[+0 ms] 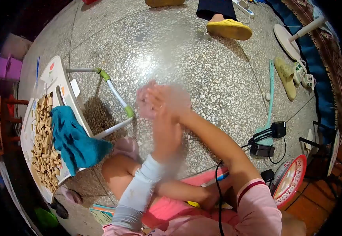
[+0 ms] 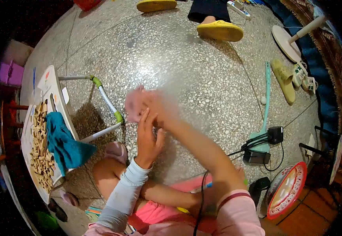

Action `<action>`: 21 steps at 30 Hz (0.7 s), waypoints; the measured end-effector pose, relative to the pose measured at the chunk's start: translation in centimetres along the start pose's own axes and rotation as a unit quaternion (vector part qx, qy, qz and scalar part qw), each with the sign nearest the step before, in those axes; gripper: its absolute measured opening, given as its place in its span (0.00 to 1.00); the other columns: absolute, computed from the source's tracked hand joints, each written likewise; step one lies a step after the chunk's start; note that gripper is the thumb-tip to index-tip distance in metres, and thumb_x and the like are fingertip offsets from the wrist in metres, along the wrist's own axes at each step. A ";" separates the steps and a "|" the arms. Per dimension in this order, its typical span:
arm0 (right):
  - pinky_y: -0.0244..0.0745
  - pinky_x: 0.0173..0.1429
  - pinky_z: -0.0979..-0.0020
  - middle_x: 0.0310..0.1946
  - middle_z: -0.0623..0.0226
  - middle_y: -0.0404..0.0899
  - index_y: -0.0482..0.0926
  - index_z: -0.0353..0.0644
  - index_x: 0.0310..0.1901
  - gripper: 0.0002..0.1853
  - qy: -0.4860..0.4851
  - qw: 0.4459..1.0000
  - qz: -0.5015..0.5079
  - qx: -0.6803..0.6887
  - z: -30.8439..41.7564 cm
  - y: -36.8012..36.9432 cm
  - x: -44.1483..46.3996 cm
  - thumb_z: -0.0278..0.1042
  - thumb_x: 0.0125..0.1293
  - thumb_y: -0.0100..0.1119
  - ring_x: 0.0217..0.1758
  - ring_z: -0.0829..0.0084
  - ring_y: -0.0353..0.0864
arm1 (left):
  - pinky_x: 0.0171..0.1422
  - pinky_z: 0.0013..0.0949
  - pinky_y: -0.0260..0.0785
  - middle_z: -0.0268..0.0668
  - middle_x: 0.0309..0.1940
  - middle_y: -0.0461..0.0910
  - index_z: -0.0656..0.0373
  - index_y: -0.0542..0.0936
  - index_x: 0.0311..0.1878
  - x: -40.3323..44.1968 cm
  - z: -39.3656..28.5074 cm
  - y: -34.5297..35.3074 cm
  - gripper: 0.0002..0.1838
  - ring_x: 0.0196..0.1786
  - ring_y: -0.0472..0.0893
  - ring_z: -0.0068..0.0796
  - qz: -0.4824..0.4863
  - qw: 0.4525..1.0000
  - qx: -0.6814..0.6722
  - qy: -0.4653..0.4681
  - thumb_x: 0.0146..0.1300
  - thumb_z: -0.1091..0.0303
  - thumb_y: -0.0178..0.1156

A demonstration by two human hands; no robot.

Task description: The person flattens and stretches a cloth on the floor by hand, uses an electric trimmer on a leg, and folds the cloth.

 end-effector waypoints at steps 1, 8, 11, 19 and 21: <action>0.60 0.69 0.62 0.65 0.60 0.67 0.64 0.40 0.65 0.27 0.031 0.999 0.005 -0.021 -1.3 -0.7 1.4 0.45 0.69 0.42 0.65 0.63 0.67 | 0.70 0.46 0.57 0.55 0.64 0.63 0.64 0.70 0.59 0.1 0.1 0.0 0.25 0.67 0.65 0.55 0.000 1.000 0.004 -0.001 0.56 0.76 0.56; 0.65 0.64 0.56 0.57 0.53 0.74 0.76 0.41 0.54 0.20 0.383 0.911 0.135 -0.072 -10.3 -15.1 1.7 0.40 0.66 0.44 0.59 0.53 0.73 | 0.70 0.47 0.57 0.55 0.64 0.63 0.65 0.69 0.59 -0.3 0.8 -0.2 0.24 0.66 0.65 0.55 -0.004 1.000 0.012 -0.018 0.56 0.76 0.56; 0.53 0.70 0.44 0.66 0.56 0.65 0.69 0.45 0.62 0.24 0.422 0.892 0.047 -0.157 -18.0 -17.2 -7.8 0.44 0.67 0.45 0.70 0.53 0.61 | 0.70 0.47 0.57 0.55 0.64 0.63 0.64 0.69 0.60 -0.4 0.7 -0.1 0.25 0.66 0.66 0.55 0.008 1.000 0.020 -0.021 0.57 0.76 0.56; 0.47 0.69 0.35 0.70 0.58 0.58 0.69 0.46 0.61 0.23 0.463 0.838 0.107 -0.270 -22.7 -18.8 -15.0 0.45 0.69 0.43 0.73 0.53 0.54 | 0.70 0.48 0.57 0.54 0.64 0.64 0.62 0.69 0.60 -0.7 -0.6 0.4 0.24 0.65 0.66 0.55 0.039 0.999 0.030 0.023 0.58 0.75 0.57; 0.57 0.65 0.41 0.64 0.55 0.66 0.76 0.43 0.53 0.19 0.360 0.905 -0.005 -0.228 -21.6 -16.5 -11.6 0.43 0.67 0.44 0.66 0.53 0.64 | 0.69 0.47 0.58 0.54 0.64 0.64 0.63 0.69 0.60 -0.6 -1.4 0.3 0.24 0.65 0.66 0.55 0.038 0.997 0.026 0.061 0.58 0.75 0.57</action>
Point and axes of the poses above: each hand's wrist, its own x-axis towards the middle knuckle, its own y-axis out of the palm, z = x × y, the point moved 6 cm from there along x, towards the middle knuckle
